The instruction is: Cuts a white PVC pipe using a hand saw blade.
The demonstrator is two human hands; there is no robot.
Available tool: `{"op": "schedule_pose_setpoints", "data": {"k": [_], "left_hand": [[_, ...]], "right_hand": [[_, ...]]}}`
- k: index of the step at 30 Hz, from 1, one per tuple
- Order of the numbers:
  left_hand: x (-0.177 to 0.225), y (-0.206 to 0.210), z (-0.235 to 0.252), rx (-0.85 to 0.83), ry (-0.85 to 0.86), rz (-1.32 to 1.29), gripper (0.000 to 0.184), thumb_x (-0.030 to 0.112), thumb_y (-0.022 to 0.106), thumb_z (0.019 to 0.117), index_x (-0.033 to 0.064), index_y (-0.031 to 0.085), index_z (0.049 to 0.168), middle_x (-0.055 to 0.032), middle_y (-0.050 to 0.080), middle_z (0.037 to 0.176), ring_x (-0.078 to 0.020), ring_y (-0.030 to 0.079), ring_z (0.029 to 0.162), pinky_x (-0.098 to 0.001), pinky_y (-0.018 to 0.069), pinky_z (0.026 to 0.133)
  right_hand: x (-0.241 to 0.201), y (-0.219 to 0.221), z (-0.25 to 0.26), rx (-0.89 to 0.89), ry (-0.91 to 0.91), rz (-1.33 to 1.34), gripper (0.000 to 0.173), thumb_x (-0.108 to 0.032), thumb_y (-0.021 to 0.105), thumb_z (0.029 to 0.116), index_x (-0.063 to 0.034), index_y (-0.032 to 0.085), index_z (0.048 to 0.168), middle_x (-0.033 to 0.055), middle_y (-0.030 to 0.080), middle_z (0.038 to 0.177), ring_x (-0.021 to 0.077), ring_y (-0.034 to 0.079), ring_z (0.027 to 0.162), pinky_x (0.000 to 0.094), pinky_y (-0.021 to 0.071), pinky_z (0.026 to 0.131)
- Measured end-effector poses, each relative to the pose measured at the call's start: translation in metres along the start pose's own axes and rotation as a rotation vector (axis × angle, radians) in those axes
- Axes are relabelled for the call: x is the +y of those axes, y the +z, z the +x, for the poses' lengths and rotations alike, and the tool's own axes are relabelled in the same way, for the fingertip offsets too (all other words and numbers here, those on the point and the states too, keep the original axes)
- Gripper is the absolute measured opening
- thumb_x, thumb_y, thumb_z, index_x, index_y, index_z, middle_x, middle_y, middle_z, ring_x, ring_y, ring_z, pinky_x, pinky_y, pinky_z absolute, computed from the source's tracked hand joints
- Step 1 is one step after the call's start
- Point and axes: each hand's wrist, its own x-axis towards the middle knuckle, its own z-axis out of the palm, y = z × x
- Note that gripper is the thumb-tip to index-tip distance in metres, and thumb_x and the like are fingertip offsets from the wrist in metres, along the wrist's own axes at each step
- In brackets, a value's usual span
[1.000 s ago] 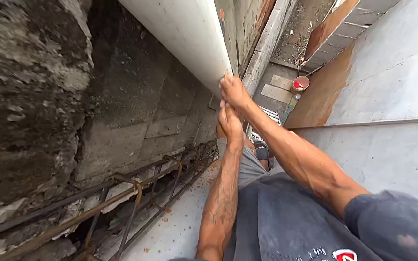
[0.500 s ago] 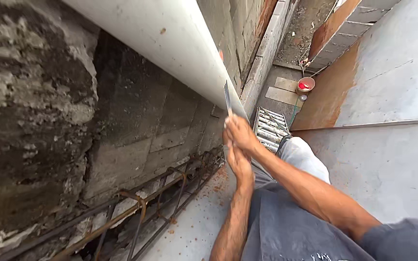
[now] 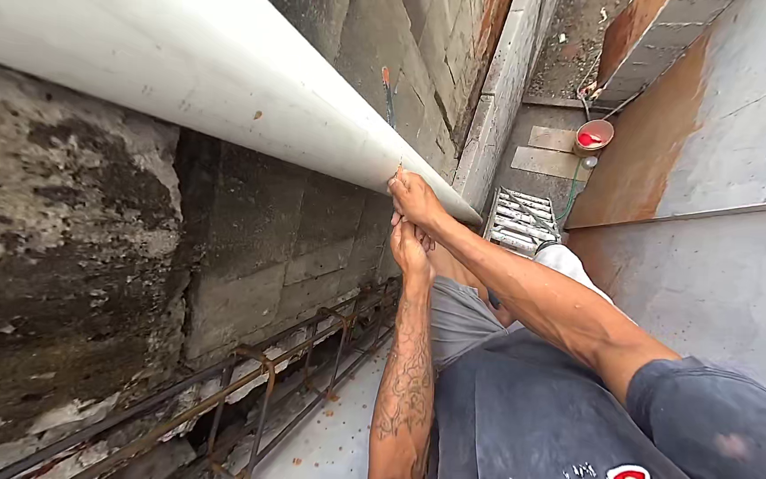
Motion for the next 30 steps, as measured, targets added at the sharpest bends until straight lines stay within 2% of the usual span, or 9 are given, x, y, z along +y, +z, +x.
{"op": "schedule_pose_setpoints", "data": {"k": [4, 13, 15, 17, 19, 22, 26, 28, 30], "left_hand": [[0.006, -0.003, -0.005, 0.09, -0.059, 0.123, 0.038, 0.019, 0.038, 0.1089, 0.0138, 0.054, 0.075, 0.0045, 0.045, 0.056, -0.0062, 0.043, 0.044, -0.0198, 0.0417, 0.045], [0.04, -0.017, -0.003, 0.288, -0.101, 0.207, 0.022, 0.012, 0.034, 0.1076, 0.0006, 0.053, 0.108, -0.007, 0.06, 0.082, -0.0153, 0.062, 0.069, -0.0316, 0.0558, 0.069], [0.043, -0.019, 0.006, 0.237, -0.082, 0.191, 0.027, 0.014, 0.031, 0.1102, -0.0005, 0.054, 0.113, -0.0069, 0.06, 0.086, -0.0156, 0.062, 0.072, -0.0321, 0.0561, 0.073], [0.037, -0.024, 0.011, 0.162, -0.081, 0.164, 0.032, 0.019, 0.031, 0.1103, 0.0012, 0.057, 0.116, -0.0064, 0.062, 0.091, -0.0151, 0.063, 0.078, -0.0327, 0.0551, 0.076], [0.034, -0.021, 0.018, 0.059, -0.122, 0.133, 0.034, 0.025, 0.034, 0.1094, 0.0046, 0.06, 0.117, -0.005, 0.064, 0.098, -0.0142, 0.062, 0.086, -0.0332, 0.0528, 0.08], [0.042, -0.004, 0.035, -0.091, -0.166, 0.075, 0.036, 0.034, 0.037, 0.1085, 0.0099, 0.063, 0.112, -0.0009, 0.066, 0.098, -0.0111, 0.064, 0.088, -0.0319, 0.0544, 0.079], [0.046, 0.014, 0.052, -0.189, -0.213, 0.117, 0.031, 0.024, 0.042, 0.1073, 0.0045, 0.066, 0.11, -0.0068, 0.069, 0.09, -0.0159, 0.067, 0.081, -0.035, 0.0568, 0.076], [0.043, 0.006, 0.028, -0.21, -0.211, 0.258, 0.04, 0.039, 0.043, 0.1081, 0.0102, 0.069, 0.113, -0.004, 0.069, 0.09, -0.0126, 0.064, 0.077, -0.0333, 0.0558, 0.071], [0.038, 0.005, 0.001, -0.175, -0.181, 0.263, 0.042, 0.042, 0.04, 0.109, 0.0125, 0.069, 0.111, -0.0002, 0.068, 0.09, -0.0072, 0.062, 0.075, -0.0277, 0.0539, 0.069]], "right_hand": [[0.0, -0.002, 0.0, -0.061, 0.031, 0.049, 0.031, -0.025, 0.037, 0.1125, -0.0008, 0.056, 0.107, 0.0073, 0.054, 0.066, 0.0196, 0.058, 0.054, 0.0369, 0.0544, 0.058], [0.005, 0.006, -0.036, 0.135, 0.031, 0.22, 0.04, -0.024, 0.027, 0.1145, 0.0, 0.055, 0.129, 0.0079, 0.066, 0.073, 0.0136, 0.056, 0.049, 0.0297, 0.0493, 0.049], [0.007, 0.008, -0.033, 0.188, 0.007, 0.089, 0.04, -0.021, 0.028, 0.1142, 0.0017, 0.059, 0.124, 0.009, 0.064, 0.073, 0.0166, 0.057, 0.056, 0.0342, 0.0505, 0.057], [0.004, 0.01, -0.03, 0.235, -0.002, -0.057, 0.039, -0.018, 0.032, 0.1127, 0.0046, 0.063, 0.118, 0.018, 0.067, 0.087, 0.0301, 0.066, 0.083, 0.048, 0.0534, 0.082], [-0.005, 0.009, -0.028, 0.259, 0.037, -0.126, 0.037, -0.016, 0.034, 0.1111, 0.0054, 0.064, 0.113, 0.0238, 0.067, 0.104, 0.0368, 0.066, 0.103, 0.0537, 0.0502, 0.094], [-0.016, 0.008, -0.028, 0.268, 0.074, -0.119, 0.037, -0.018, 0.036, 0.111, 0.0042, 0.065, 0.104, 0.0229, 0.065, 0.103, 0.035, 0.064, 0.101, 0.0536, 0.0498, 0.089], [0.001, 0.008, -0.038, 0.278, -0.002, -0.157, 0.044, -0.022, 0.03, 0.1125, 0.0061, 0.065, 0.118, 0.027, 0.063, 0.119, 0.0401, 0.06, 0.117, 0.0566, 0.0471, 0.1], [0.017, 0.01, -0.063, 0.275, -0.053, -0.157, 0.045, -0.024, 0.029, 0.1117, 0.0041, 0.064, 0.106, 0.0247, 0.063, 0.104, 0.0384, 0.063, 0.101, 0.0573, 0.0503, 0.086], [0.02, 0.005, -0.082, 0.215, -0.03, -0.166, 0.044, -0.022, 0.031, 0.1124, 0.0055, 0.065, 0.106, 0.0241, 0.064, 0.104, 0.0366, 0.063, 0.102, 0.0559, 0.0498, 0.091]]}}
